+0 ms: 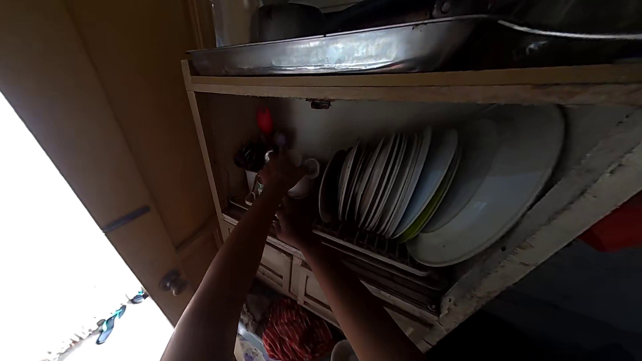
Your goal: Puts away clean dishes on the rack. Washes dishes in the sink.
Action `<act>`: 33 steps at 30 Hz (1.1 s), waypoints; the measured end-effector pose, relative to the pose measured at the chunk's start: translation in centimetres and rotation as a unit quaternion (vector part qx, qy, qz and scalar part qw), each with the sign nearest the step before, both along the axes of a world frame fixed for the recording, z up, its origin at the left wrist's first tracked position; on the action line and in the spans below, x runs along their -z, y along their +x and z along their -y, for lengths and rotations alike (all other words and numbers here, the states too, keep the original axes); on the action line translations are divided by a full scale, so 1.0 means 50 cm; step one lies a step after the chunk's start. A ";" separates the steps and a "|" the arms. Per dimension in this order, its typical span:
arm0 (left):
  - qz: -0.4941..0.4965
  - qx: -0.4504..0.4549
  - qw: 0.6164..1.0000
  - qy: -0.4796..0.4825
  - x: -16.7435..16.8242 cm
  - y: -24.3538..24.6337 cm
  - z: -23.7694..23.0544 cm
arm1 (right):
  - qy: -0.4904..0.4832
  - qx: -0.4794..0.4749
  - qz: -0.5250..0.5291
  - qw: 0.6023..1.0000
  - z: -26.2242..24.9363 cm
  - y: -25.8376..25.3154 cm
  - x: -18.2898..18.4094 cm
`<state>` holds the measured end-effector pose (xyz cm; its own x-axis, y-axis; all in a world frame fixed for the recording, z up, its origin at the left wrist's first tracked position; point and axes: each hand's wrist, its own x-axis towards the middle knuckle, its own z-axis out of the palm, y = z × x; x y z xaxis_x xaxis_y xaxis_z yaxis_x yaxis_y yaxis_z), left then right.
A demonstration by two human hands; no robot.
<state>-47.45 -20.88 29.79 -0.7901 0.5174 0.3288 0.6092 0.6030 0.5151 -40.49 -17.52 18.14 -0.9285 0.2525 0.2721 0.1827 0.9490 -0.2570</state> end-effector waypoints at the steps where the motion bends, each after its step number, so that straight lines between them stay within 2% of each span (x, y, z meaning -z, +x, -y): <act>1: -0.016 -0.004 0.999 -0.030 0.004 0.004 -0.013 | -0.001 -0.005 0.002 1.000 0.003 0.009 -0.002; 4: -0.040 -0.014 0.992 -0.122 0.008 0.028 -0.043 | 0.021 -0.037 -0.048 0.998 0.014 0.037 0.023; 6: -0.043 -0.025 0.989 -0.140 0.021 0.034 -0.061 | 0.037 -0.082 -0.154 0.984 0.038 0.076 0.062; 8: -0.044 -0.034 0.991 -0.124 0.038 0.030 -0.075 | 0.052 -0.137 -0.201 0.969 0.074 0.134 0.099; 9: -0.046 -0.036 0.991 -0.122 0.042 0.027 -0.080 | 0.043 -0.168 -0.187 0.967 0.090 0.169 0.117; 11: -0.061 -0.036 0.988 -0.134 0.041 0.021 -0.084 | -0.028 -0.230 -0.079 0.970 0.112 0.247 0.148; 14: -0.100 -0.023 0.984 -0.144 0.050 0.017 -0.072 | -0.117 -0.252 0.050 0.959 0.110 0.379 0.249; 15: -0.102 -0.014 0.986 -0.132 0.049 0.018 -0.061 | -0.147 -0.236 0.112 0.954 0.098 0.429 0.278; 17: -0.112 0.026 0.989 -0.091 0.049 0.024 -0.022 | -0.210 -0.169 0.172 0.947 0.067 0.534 0.334; 19: -0.141 0.087 0.986 -0.007 0.075 0.027 0.039 | -0.262 -0.055 0.158 0.950 0.031 0.647 0.378; 21: -0.151 0.157 0.971 0.097 0.139 0.037 0.122 | -0.278 0.066 0.134 0.949 0.002 0.753 0.415; 23: -0.129 0.214 0.943 0.218 0.240 0.062 0.195 | -0.304 0.160 0.143 0.928 -0.018 0.841 0.441; 25: -0.048 0.242 0.929 0.276 0.352 0.114 0.241 | -0.342 0.216 0.120 0.907 -0.024 0.909 0.471; 28: 0.074 0.260 0.947 0.173 0.539 0.188 0.271 | -0.371 0.257 0.082 0.889 -0.015 0.954 0.497; 30: 0.170 0.248 0.953 0.012 0.602 0.265 0.273 | -0.386 0.265 0.081 0.880 -0.013 0.952 0.500; 33: 0.291 0.198 0.929 -0.116 0.686 0.352 0.253 | -0.392 0.250 0.103 0.879 -0.017 0.933 0.502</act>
